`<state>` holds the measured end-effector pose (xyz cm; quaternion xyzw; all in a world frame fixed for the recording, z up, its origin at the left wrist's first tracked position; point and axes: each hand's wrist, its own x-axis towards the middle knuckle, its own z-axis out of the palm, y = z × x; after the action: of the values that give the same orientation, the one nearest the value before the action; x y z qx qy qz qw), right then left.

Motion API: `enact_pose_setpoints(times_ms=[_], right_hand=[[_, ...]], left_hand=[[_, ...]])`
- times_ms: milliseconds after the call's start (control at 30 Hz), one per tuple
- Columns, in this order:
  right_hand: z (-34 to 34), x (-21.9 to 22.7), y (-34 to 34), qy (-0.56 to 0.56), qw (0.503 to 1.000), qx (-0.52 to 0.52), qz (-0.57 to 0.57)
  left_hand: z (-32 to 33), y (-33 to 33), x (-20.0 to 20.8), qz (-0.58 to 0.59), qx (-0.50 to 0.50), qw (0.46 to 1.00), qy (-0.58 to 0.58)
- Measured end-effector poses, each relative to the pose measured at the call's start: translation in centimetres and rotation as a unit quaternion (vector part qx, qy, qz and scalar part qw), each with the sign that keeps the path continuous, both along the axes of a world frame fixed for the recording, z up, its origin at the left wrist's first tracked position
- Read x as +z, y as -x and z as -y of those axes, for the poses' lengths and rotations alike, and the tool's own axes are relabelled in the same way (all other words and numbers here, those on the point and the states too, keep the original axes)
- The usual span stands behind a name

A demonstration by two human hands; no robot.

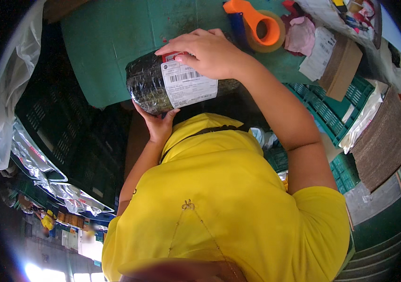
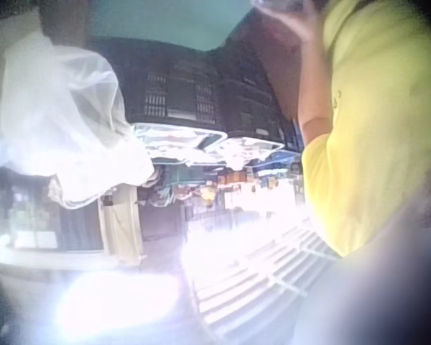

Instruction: The person wraps a cylindrical item in bubble wrap, secures it with tape, places it in a small cardboard box, and seals the box with tape. They then affix a shipping label to the package and place it into a green crate.

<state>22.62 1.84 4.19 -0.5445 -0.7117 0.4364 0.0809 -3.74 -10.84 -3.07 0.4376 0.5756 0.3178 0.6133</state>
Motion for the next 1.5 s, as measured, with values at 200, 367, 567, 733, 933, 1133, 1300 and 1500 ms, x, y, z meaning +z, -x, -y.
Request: enact_pose_setpoints(times_ms=[200, 367, 567, 733, 933, 1133, 1300, 1500], right_hand=[[-1.2, -0.6, -1.9, -0.024, 0.988, -0.092, -0.119], [-0.8, 0.9, -1.9, -0.193, 0.969, -0.061, 0.139], [-2.2, 1.8, 0.4, -0.103, 0.988, -0.08, 0.077], [-3.2, 1.7, 1.5, -0.03, 0.995, -0.046, 0.086], [-3.6, 2.1, 1.4, 0.004, 0.994, -0.043, 0.097], [-3.6, 2.1, 1.8, 0.0, 0.993, -0.046, 0.111], [-3.2, 1.5, 1.8, -0.017, 0.992, -0.048, 0.118], [-3.5, 1.1, 1.6, -0.01, 0.993, -0.034, 0.11]], left_hand=[[-3.3, -0.8, 2.4, 0.009, 0.0, 1.0, 0.029], [-9.1, -2.0, 5.5, -0.112, -0.07, 0.991, 0.025], [-11.7, -2.9, 7.1, -0.129, -0.088, 0.986, 0.059], [-11.5, -2.9, 7.2, -0.135, -0.081, 0.986, 0.062], [-11.7, -2.8, 7.0, -0.132, -0.08, 0.986, 0.06], [-11.4, -2.8, 6.6, -0.131, -0.074, 0.988, 0.046], [-11.3, -2.8, 6.4, -0.128, -0.068, 0.988, 0.048], [-11.3, -2.8, 6.4, -0.14, -0.07, 0.987, 0.043]])
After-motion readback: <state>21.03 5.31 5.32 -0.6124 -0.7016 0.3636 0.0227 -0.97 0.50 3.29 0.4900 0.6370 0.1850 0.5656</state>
